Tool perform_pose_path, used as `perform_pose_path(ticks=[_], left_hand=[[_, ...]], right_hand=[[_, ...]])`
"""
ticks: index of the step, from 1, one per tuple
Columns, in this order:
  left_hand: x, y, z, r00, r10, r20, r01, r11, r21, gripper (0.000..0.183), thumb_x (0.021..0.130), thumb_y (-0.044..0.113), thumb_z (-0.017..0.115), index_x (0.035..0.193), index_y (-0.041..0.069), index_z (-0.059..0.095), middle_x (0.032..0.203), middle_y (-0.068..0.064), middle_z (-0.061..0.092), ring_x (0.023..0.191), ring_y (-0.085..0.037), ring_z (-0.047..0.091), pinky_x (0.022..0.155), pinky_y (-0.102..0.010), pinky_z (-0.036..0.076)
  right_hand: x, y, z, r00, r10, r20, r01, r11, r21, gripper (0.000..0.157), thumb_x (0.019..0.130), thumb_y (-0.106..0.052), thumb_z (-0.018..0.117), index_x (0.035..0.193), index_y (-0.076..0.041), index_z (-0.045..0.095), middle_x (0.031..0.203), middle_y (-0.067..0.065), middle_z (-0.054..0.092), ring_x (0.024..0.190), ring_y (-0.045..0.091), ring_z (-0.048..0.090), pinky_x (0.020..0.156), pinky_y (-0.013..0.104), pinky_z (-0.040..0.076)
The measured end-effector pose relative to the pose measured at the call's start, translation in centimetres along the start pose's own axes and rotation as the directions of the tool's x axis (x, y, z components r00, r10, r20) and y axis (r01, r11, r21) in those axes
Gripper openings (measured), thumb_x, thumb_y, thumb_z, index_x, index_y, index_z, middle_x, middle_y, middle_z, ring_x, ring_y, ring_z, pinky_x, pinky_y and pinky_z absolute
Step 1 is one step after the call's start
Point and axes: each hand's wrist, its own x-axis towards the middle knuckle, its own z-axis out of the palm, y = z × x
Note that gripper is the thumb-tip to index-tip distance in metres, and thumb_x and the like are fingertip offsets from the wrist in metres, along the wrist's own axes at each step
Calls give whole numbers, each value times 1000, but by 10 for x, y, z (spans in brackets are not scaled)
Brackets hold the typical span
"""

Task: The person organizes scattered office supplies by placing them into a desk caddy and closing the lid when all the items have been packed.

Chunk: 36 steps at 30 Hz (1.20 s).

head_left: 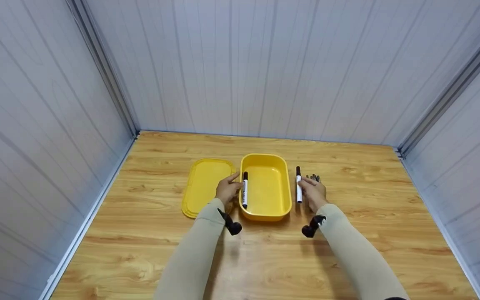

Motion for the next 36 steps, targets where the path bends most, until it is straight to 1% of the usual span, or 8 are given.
perform_pose_path(ticks=[4, 11, 15, 21, 25, 29, 32, 36], left_hand=[[-2, 1, 0, 1000, 7, -3, -7, 1000, -26, 51, 82, 4, 60, 131, 20, 53, 106, -18, 62, 77, -24, 63, 50, -22, 46], [-3, 1, 0, 999, -28, 32, 31, 993, -115, 53, 84, 3, 58, 133, 21, 50, 111, -20, 59, 87, -31, 62, 51, -26, 48], [-3, 0, 0, 1000, -11, 19, 13, 994, -106, 53, 83, 3, 58, 133, 19, 50, 108, -19, 61, 82, -27, 63, 54, -27, 50], [-5, 1, 1, 1000, -22, 22, 25, 991, -130, 54, 83, 2, 58, 133, 20, 50, 108, -20, 60, 78, -25, 62, 51, -25, 48], [-4, 1, 2, 999, -32, 21, 34, 994, -101, 54, 84, 4, 57, 133, 22, 49, 108, -17, 60, 75, -21, 62, 50, -24, 47], [-4, 3, 2, 999, -31, 12, 31, 998, -48, 53, 84, 6, 59, 134, 22, 49, 107, -16, 61, 69, -18, 60, 50, -24, 47], [-5, 4, 2, 999, -31, 14, 32, 999, -44, 52, 85, 6, 60, 133, 21, 49, 108, -18, 61, 68, -18, 60, 49, -25, 47], [-6, 6, 1, 999, -42, 27, 43, 997, -62, 52, 85, 6, 60, 133, 22, 49, 108, -19, 61, 65, -18, 60, 49, -25, 46]], right_hand=[[-4, -5, 3, 1000, 10, 21, -11, 999, 39, 41, 84, -8, 60, 124, -1, 55, 127, 13, 51, 101, 17, 53, 90, 31, 43], [-6, -10, 5, 996, 46, 76, -50, 997, 57, 42, 86, -10, 59, 127, -2, 53, 131, 11, 48, 111, 18, 49, 90, 27, 43], [-9, -12, 9, 993, 54, 102, -63, 995, 80, 43, 87, -9, 58, 129, -2, 51, 131, 12, 48, 112, 20, 48, 91, 28, 42], [-16, -15, 16, 983, 63, 175, -87, 988, 131, 46, 88, -7, 56, 132, 1, 45, 133, 17, 46, 118, 24, 46, 95, 32, 39], [-19, -16, 18, 974, 62, 219, -87, 991, 106, 48, 89, -9, 55, 135, 0, 42, 135, 16, 43, 121, 25, 43, 97, 33, 37], [-19, -16, 19, 963, 31, 266, -68, 989, 130, 47, 91, -7, 52, 135, 4, 41, 136, 21, 40, 123, 30, 40, 99, 37, 35], [-19, -15, 19, 961, 14, 278, -61, 985, 161, 45, 91, -5, 51, 133, 6, 41, 135, 25, 40, 123, 34, 39, 98, 39, 36], [-20, -16, 21, 967, 26, 254, -61, 989, 132, 45, 89, -5, 54, 132, 3, 44, 132, 22, 44, 121, 33, 42, 95, 36, 40]])
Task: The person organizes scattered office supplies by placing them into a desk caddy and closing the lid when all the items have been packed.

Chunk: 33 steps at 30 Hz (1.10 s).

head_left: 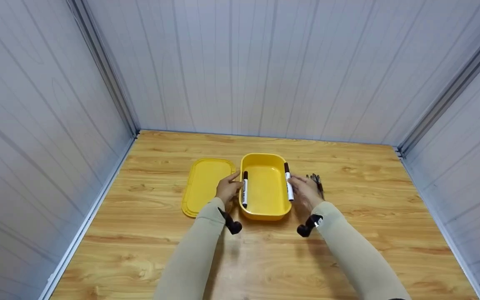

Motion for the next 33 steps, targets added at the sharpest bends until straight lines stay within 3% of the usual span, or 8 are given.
perform_pose_path(ticks=[7, 12, 18, 22, 27, 29, 33], left_hand=[[1, -1, -2, 1000, -7, 1, 7, 1000, -24, 53, 85, 6, 59, 134, 22, 48, 110, -18, 60, 70, -19, 62, 51, -26, 47], [4, -3, -2, 1000, 2, -11, -2, 1000, -13, 53, 84, 6, 60, 133, 23, 50, 108, -16, 61, 66, -16, 59, 50, -25, 47], [13, -12, -4, 1000, -15, -6, 15, 1000, -2, 54, 82, 10, 61, 132, 27, 50, 108, -10, 62, 85, -19, 63, 63, -29, 52], [8, -7, -3, 1000, -18, -8, 19, 999, 28, 52, 84, 10, 61, 132, 27, 51, 109, -12, 62, 87, -23, 63, 64, -29, 52], [41, -33, -7, 999, 27, 19, -27, 999, -19, 55, 80, 9, 65, 131, 28, 52, 102, -11, 64, 79, -21, 64, 60, -31, 52], [44, -36, -8, 1000, 13, 28, -12, 1000, -24, 56, 80, 11, 66, 130, 31, 52, 101, -7, 65, 78, -17, 64, 60, -30, 52], [13, -11, -2, 1000, -14, 6, 15, 1000, -14, 54, 84, 8, 60, 134, 26, 48, 110, -14, 61, 85, -23, 63, 60, -29, 52]], right_hand=[[0, -3, 7, 999, 17, -48, -22, 996, -89, 45, 87, -11, 59, 130, -3, 50, 127, 14, 50, 116, 27, 48, 90, 33, 43], [2, -3, 13, 996, -57, -65, 49, 992, -118, 42, 87, -8, 60, 126, 2, 52, 124, 18, 53, 108, 27, 53, 90, 33, 44], [2, -3, 25, 992, -98, -74, 82, 977, -195, 37, 86, -12, 63, 121, -1, 57, 118, 13, 57, 99, 20, 57, 85, 29, 45], [1, -1, 32, 989, -137, -54, 125, 976, -179, 34, 85, -10, 63, 118, -1, 60, 115, 15, 59, 95, 20, 59, 83, 28, 47], [2, 1, 38, 982, -180, -51, 166, 965, -201, 30, 84, -11, 65, 113, -3, 63, 109, 13, 61, 91, 20, 61, 79, 29, 49], [4, 2, 41, 982, -179, -54, 165, 964, -208, 30, 84, -12, 65, 113, -3, 63, 109, 13, 61, 92, 21, 60, 80, 29, 49], [6, 5, 48, 982, -182, -49, 171, 968, -183, 30, 84, -10, 65, 113, -1, 63, 108, 15, 61, 91, 21, 60, 79, 30, 49]])
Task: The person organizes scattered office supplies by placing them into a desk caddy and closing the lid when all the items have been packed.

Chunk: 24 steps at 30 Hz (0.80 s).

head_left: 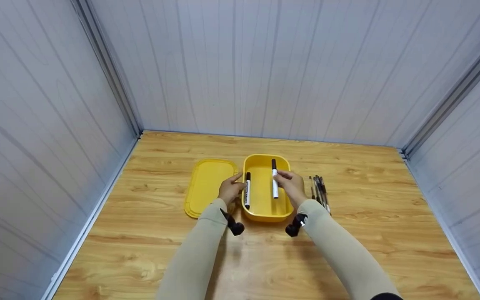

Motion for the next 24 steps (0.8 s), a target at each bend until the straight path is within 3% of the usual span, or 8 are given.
perform_pose_path(ticks=[3, 10, 16, 24], left_hand=[[-11, 10, 2, 1000, -8, -9, 8, 1000, 5, 54, 85, 6, 59, 135, 22, 47, 112, -18, 59, 86, -26, 62, 58, -29, 51], [-6, 3, 1, 1000, 3, -14, -2, 998, 64, 54, 84, 11, 61, 135, 24, 47, 103, -11, 63, 80, -19, 62, 58, -29, 51], [-1, 0, 0, 999, -31, -10, 31, 999, 43, 53, 84, 13, 62, 132, 32, 49, 108, -7, 62, 89, -17, 62, 69, -32, 52], [-8, 7, 3, 1000, 14, -11, -14, 1000, 2, 51, 86, 6, 59, 133, 22, 49, 112, -19, 60, 92, -30, 61, 65, -34, 53]], right_hand=[[0, 2, 7, 1000, -13, 1, 13, 1000, 5, 30, 84, -8, 65, 112, 1, 63, 108, 17, 62, 89, 21, 60, 78, 30, 50], [4, 10, 20, 1000, 7, -26, -7, 1000, 2, 30, 82, -5, 66, 110, 3, 63, 107, 17, 62, 87, 20, 60, 75, 29, 51], [6, 17, 30, 999, 5, -37, -7, 999, -41, 29, 81, -6, 67, 108, 4, 64, 101, 15, 64, 82, 18, 61, 72, 29, 51], [7, 27, 41, 1000, 1, -26, -3, 996, -84, 28, 82, -5, 66, 108, 4, 64, 99, 15, 65, 80, 17, 61, 70, 28, 51]])
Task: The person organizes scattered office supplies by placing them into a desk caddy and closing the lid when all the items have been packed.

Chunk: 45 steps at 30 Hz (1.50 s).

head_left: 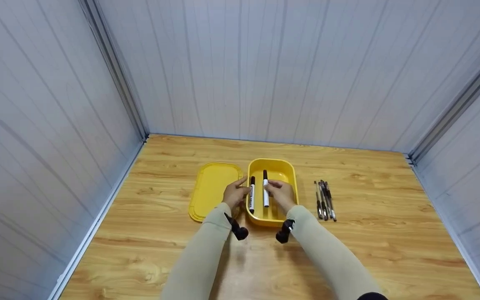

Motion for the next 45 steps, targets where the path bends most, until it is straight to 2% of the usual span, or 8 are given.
perform_pose_path(ticks=[9, 16, 22, 26, 30, 38, 45], left_hand=[[-1, 0, 3, 1000, -2, -1, 2, 1000, 2, 51, 86, 5, 59, 134, 21, 49, 114, -20, 58, 97, -29, 60, 78, -41, 50], [-1, 1, 0, 1000, 17, -9, -17, 1000, -6, 52, 85, 4, 58, 134, 20, 49, 113, -20, 58, 98, -30, 59, 75, -36, 51], [0, 0, -1, 1000, 23, -8, -23, 1000, -6, 52, 85, 5, 59, 133, 21, 49, 113, -20, 58, 98, -30, 58, 70, -31, 51], [-1, 0, -1, 999, 51, -3, -51, 999, -10, 52, 84, 3, 59, 133, 17, 49, 110, -21, 60, 96, -32, 59, 70, -31, 51], [0, -1, -1, 998, 65, -1, -65, 997, 34, 51, 84, 4, 60, 133, 16, 50, 108, -20, 61, 95, -33, 60, 68, -30, 51], [0, -2, -2, 999, 37, -16, -36, 998, 56, 51, 85, 7, 61, 132, 21, 51, 107, -15, 61, 94, -27, 60, 65, -29, 51], [2, -1, -1, 999, 32, -9, -32, 997, 68, 51, 85, 8, 61, 133, 22, 50, 109, -16, 61, 94, -27, 60, 64, -28, 51]], right_hand=[[-2, 14, 6, 998, 46, 31, -45, 998, -34, 30, 81, -6, 66, 109, 4, 64, 100, 15, 65, 76, 17, 61, 66, 28, 51], [-2, 17, 11, 994, 68, 81, -67, 998, -9, 28, 82, 0, 64, 108, 8, 62, 96, 17, 65, 74, 21, 63, 64, 30, 52], [-3, 17, 14, 996, 1, 86, 8, 994, -107, 27, 79, 2, 66, 105, 9, 63, 91, 17, 65, 71, 22, 64, 61, 30, 53], [-2, 18, 15, 993, -83, 84, 101, 967, -236, 24, 77, 0, 69, 99, 8, 65, 85, 15, 66, 69, 19, 63, 59, 29, 52], [0, 20, 16, 990, -114, 85, 135, 937, -321, 21, 75, -3, 71, 94, 5, 67, 81, 10, 66, 69, 16, 61, 59, 27, 52], [-1, 21, 16, 985, -138, 104, 166, 923, -348, 23, 73, -3, 74, 93, 6, 66, 80, 10, 64, 71, 17, 61, 62, 27, 51], [1, 22, 16, 988, -104, 112, 132, 950, -283, 26, 73, -3, 74, 96, 5, 66, 84, 11, 66, 74, 18, 62, 64, 27, 52]])
